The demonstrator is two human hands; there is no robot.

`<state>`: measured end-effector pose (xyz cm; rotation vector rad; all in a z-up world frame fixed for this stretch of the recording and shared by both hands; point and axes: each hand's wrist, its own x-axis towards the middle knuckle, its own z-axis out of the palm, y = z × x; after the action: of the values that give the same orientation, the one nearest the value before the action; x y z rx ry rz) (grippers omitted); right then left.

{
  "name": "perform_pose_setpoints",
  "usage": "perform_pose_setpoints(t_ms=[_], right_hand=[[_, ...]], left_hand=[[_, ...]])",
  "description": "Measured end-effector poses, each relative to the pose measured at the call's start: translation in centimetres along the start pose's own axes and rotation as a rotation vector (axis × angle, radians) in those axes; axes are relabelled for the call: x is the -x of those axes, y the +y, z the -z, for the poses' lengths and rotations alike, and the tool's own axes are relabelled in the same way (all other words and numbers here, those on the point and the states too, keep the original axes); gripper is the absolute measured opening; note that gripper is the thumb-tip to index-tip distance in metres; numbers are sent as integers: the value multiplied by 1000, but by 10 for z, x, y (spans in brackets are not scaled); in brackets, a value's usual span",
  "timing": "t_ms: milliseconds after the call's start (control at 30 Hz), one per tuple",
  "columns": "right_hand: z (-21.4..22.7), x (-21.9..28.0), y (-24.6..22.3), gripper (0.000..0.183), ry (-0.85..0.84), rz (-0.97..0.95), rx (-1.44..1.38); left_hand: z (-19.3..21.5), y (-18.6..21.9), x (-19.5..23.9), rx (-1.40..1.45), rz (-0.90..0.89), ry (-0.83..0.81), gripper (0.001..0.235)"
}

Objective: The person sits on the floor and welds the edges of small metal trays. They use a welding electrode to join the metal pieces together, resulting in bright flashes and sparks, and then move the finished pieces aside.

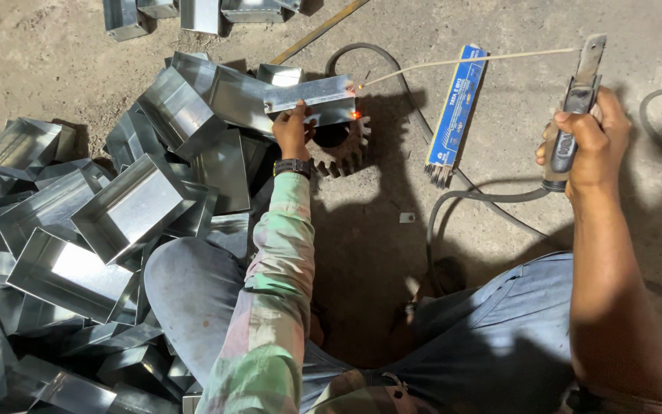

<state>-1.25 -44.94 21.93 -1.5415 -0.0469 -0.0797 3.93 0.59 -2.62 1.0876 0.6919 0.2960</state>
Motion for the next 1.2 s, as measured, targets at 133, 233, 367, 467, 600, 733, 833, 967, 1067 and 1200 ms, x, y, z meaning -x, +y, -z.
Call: perform_pose_setpoints(t_ms=[133, 233, 367, 467, 600, 733, 833, 967, 1067, 1200], right_hand=[[-3, -3, 1, 22, 5, -8, 41], [-2, -2, 3, 27, 30, -14, 50], [7, -5, 9, 22, 35, 16, 42], [21, -9, 16, 17, 43, 35, 12], [39, -15, 24, 23, 33, 78, -15], [50, -17, 31, 28, 70, 33, -1], [52, -19, 35, 30, 102, -28, -72], [57, -19, 34, 36, 131, -47, -53], [62, -13, 35, 31, 126, -29, -80], [61, -17, 31, 35, 166, 21, 32]], left_hand=[[-1, -1, 8, -8, 45, 10, 30], [-7, -4, 10, 21, 20, -28, 31], [-16, -4, 5, 118, 89, -54, 25], [-24, -4, -5, 346, 55, -58, 18], [-30, -13, -16, 366, 46, 37, 16], [-43, -36, -13, 449, 84, 83, 15], [-49, -34, -9, 176, 26, 22, 17], [-30, -14, 17, -1353, -544, -329, 32], [-24, -2, 41, -1710, -578, -502, 46], [-39, 23, 50, -1326, -679, -264, 29]])
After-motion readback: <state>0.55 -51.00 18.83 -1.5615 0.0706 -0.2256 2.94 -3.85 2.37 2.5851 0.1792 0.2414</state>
